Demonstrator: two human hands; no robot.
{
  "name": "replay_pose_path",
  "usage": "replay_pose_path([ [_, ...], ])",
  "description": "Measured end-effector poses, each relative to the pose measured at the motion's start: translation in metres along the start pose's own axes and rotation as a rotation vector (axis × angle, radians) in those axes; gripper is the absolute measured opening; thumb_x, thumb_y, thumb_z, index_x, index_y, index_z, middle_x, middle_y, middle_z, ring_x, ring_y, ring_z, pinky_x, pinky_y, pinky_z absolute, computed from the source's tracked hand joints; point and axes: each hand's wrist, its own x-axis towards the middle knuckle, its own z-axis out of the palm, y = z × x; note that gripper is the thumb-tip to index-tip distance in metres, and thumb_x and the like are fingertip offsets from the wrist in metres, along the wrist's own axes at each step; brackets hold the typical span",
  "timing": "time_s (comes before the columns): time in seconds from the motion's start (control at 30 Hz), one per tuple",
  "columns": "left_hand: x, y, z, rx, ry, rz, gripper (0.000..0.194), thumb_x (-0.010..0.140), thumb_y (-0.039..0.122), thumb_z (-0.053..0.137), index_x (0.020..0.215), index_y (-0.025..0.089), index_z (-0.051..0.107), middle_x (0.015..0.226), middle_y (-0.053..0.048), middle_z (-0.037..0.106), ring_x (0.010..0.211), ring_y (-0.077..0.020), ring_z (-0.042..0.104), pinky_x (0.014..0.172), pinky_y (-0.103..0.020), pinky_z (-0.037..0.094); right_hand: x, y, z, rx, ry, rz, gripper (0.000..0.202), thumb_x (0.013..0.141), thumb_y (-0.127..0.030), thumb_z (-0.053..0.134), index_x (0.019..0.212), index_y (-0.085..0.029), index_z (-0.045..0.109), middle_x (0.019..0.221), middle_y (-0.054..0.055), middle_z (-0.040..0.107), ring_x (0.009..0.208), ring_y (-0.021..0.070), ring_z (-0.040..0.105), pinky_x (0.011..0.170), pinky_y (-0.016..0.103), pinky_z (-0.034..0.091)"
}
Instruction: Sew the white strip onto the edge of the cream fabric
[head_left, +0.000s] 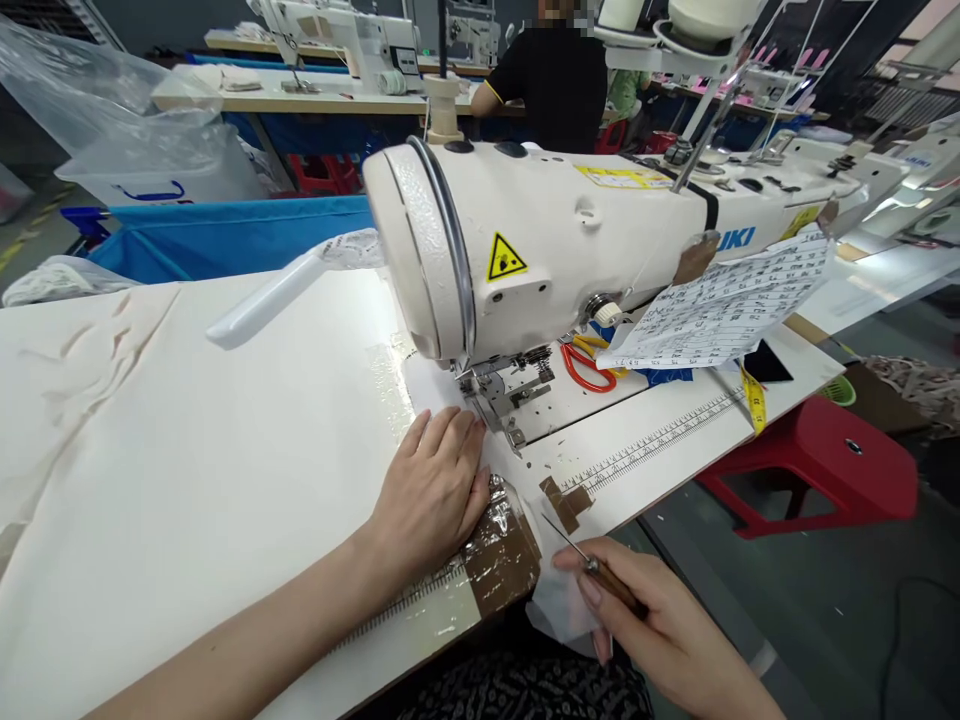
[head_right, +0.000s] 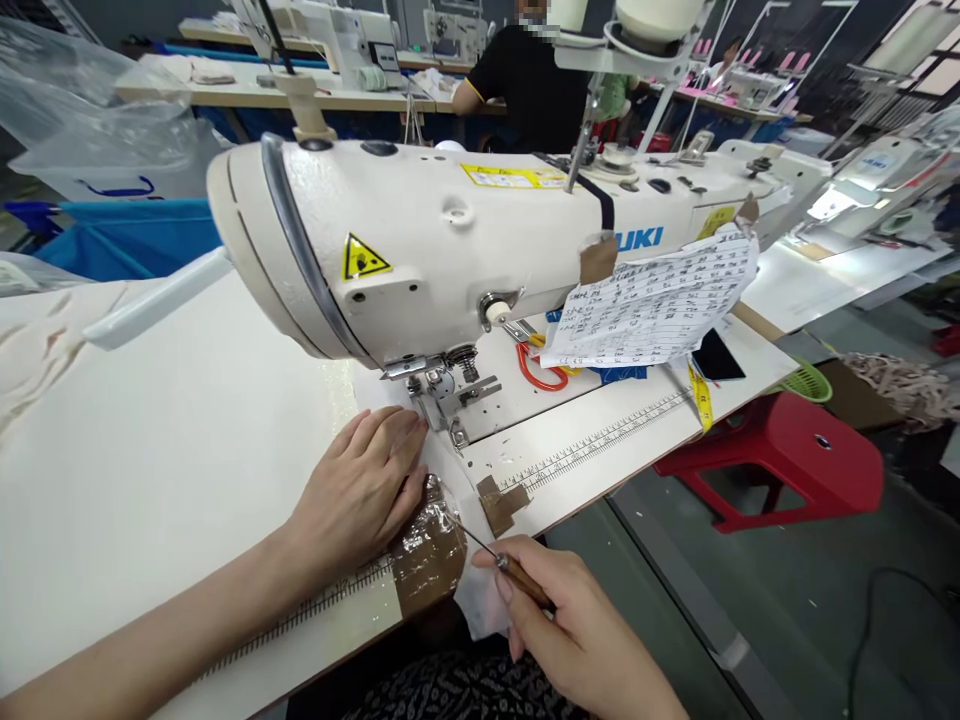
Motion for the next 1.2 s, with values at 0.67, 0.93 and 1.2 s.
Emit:
replay_pose_path([
  [0.67,0.002,-0.012,-0.002,0.065,0.008,0.046,0.040,0.094,0.015,0.038,0.127,0.000,0.055,0.113,-0.019,0.058,0.102,-0.0309,0.051,0.082,-0.043,0.049,0.008,0.005,0.065,0.997,0.110,0.288,0.046,0.085,-0.052,0.072,0.110,-0.016,0.056,0.075,0.001,0.068,0.061,0.0173,0.073,0.059,0.026,0.051],
  [0.93,0.007,-0.014,0.002,0.011,0.017,-0.003,0.041,0.096,0.020,0.033,0.127,0.004,0.055,0.115,-0.018,0.058,0.104,-0.0302,0.052,0.086,-0.044,0.048,0.006,0.004,0.051,0.680,0.135,0.217,0.048,0.089,-0.062,0.061,0.106,-0.018,0.057,0.072,-0.002,0.062,0.050,0.0102,0.061,0.056,0.025,0.049],
  [1.2,0.010,-0.026,0.008,0.014,0.038,-0.002,0.043,0.097,0.021,0.034,0.131,0.003,0.054,0.122,-0.019,0.058,0.118,-0.0314,0.051,0.102,-0.048,0.042,0.013,0.005,0.050,0.446,0.157,0.106,0.045,0.098,-0.059,0.046,0.111,-0.017,0.058,0.075,0.001,0.062,0.051,0.0100,0.060,0.052,0.022,0.047],
])
